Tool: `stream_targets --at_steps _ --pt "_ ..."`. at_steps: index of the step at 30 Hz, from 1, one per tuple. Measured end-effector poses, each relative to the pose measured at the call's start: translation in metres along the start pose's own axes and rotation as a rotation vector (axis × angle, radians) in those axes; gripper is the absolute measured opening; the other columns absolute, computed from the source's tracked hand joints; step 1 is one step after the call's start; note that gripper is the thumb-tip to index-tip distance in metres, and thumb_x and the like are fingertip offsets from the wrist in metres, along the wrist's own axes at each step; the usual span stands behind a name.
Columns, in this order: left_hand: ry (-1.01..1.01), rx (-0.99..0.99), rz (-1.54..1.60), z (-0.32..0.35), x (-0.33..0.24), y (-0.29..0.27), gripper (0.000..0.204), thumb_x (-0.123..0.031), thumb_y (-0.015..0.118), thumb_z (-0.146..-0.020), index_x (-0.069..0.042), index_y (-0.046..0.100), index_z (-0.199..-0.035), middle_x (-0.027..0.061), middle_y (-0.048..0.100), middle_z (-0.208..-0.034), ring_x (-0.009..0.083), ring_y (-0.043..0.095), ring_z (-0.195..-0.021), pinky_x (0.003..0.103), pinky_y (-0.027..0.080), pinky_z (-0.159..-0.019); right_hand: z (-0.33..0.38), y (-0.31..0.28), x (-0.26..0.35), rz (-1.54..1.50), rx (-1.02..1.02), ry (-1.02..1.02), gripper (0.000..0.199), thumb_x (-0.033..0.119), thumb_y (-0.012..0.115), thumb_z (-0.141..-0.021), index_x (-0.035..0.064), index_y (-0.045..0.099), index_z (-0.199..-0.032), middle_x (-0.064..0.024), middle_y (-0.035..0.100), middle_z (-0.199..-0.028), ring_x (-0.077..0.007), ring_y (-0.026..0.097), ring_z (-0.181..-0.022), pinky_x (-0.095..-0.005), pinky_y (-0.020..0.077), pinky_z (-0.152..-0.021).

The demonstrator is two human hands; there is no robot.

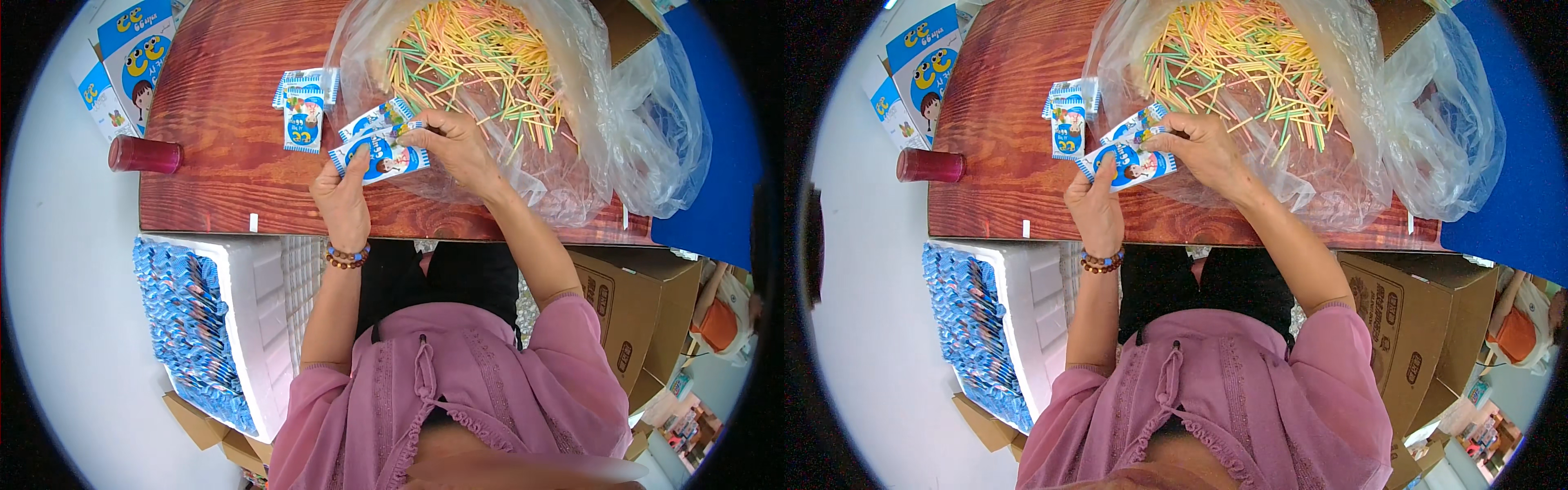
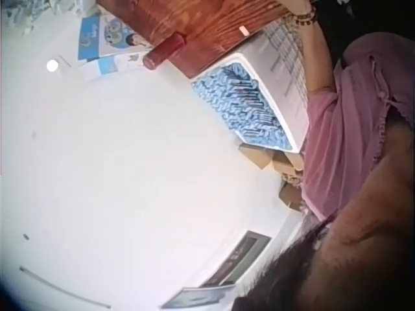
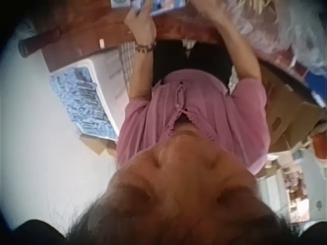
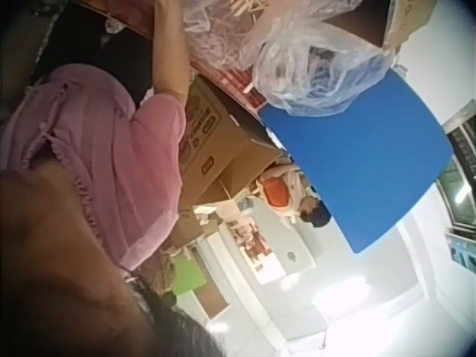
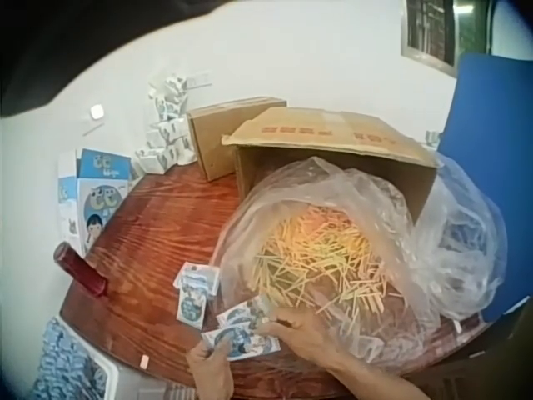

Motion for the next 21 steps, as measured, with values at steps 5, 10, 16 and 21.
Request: stream_targets --at_steps 5,10,16,21 --pt "-0.116 -0.051 0.095 0.007 0.002 0.006 0.012 -0.002 0.064 -0.088 0.003 0.066 -0.098 0.003 0.067 -0.09 0.0056 0.059 -0.079 0.021 0.048 -0.072 0.005 0.003 0.0 0.03 -0.017 0.013 0.009 0.008 0.064 -0.088 0.0007 0.068 -0.092 0.0016 0.065 -0.082 -0.0027 0.055 -0.073 -0.0195 0.0452 -0.065" --pt "-0.116 -0.04 0.002 0.011 0.005 0.0 0.01 -0.002 0.062 -0.089 0.003 0.066 -0.097 0.0043 0.067 -0.094 0.0073 0.06 -0.082 0.023 0.049 -0.075 0.011 0.006 0.006 -0.082 -0.053 -0.025 0.01 0.008 0.064 -0.087 0.0002 0.068 -0.093 0.002 0.066 -0.084 -0.003 0.057 -0.077 -0.0202 0.046 -0.067" --pt "-0.126 -0.086 0.163 0.013 0.01 0.001 0.012 -0.009 0.063 -0.09 0.001 0.066 -0.096 0.0054 0.067 -0.093 0.0088 0.061 -0.081 0.025 0.049 -0.072 0.018 -0.003 0.004 -0.048 -0.003 0.015 0.014 0.014 0.064 -0.088 0.0003 0.066 -0.092 0.0013 0.064 -0.081 -0.0042 0.056 -0.074 -0.0204 0.0454 -0.069" --pt "-0.274 -0.096 0.238 0.014 0.007 0.002 0.018 -0.017 0.06 -0.093 0.0 0.066 -0.095 0.007 0.068 -0.095 0.0123 0.064 -0.082 0.029 0.051 -0.073 0.021 -0.02 0.041 -0.069 -0.008 -0.315 0.021 0.016 0.069 -0.081 0.0029 0.064 -0.097 -0.0069 0.06 -0.107 -0.0171 0.054 -0.098 -0.0317 0.0423 -0.087"
Point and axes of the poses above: each hand's wrist, its own z-axis away from the middle knuckle, its own y-axis out of the palm, x = y × z, the point moved 5 cm from there along -z, towards the middle knuckle
